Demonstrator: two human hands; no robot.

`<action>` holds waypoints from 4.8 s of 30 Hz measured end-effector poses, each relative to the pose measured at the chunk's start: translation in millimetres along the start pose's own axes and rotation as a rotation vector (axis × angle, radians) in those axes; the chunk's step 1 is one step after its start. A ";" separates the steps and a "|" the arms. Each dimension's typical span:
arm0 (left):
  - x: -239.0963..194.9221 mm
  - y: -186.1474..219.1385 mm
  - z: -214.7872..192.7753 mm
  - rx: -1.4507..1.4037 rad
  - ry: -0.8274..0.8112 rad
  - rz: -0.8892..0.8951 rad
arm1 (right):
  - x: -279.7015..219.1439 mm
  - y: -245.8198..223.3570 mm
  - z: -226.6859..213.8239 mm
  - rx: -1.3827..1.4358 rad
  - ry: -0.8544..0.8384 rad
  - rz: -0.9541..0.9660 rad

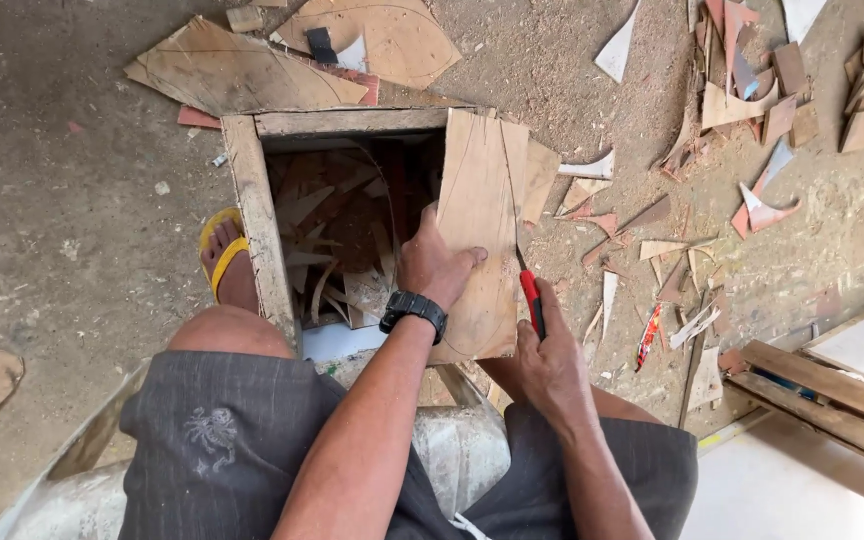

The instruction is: Sawing a piece of plywood using a hand saw on a workshop floor.

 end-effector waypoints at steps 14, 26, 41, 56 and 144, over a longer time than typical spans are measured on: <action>-9.2 13.6 -0.3 0.089 0.010 -0.047 | 14.9 9.1 -4.4 0.024 0.072 -0.032; -8.9 15.3 -3.0 0.075 0.051 -0.080 | -72.5 44.8 -30.6 -0.089 0.096 0.069; 0.7 -4.4 4.3 -0.026 -0.005 -0.018 | 42.2 9.8 10.7 0.057 -0.022 0.000; -0.4 -4.0 -2.4 -0.031 0.045 -0.015 | -68.7 2.0 -40.2 -0.107 0.040 0.003; -135.9 -14.5 -29.5 1.001 -0.441 0.430 | -13.9 17.0 3.0 0.109 -0.003 -0.104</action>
Point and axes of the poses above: each hand's wrist, its own x-axis towards the middle knuckle, its own z-axis out of the palm, y = z × x, the point moved 5 cm from there along x, towards the middle knuckle, and after that the axes turned 8 degrees about -x, right-handed, at the moved point
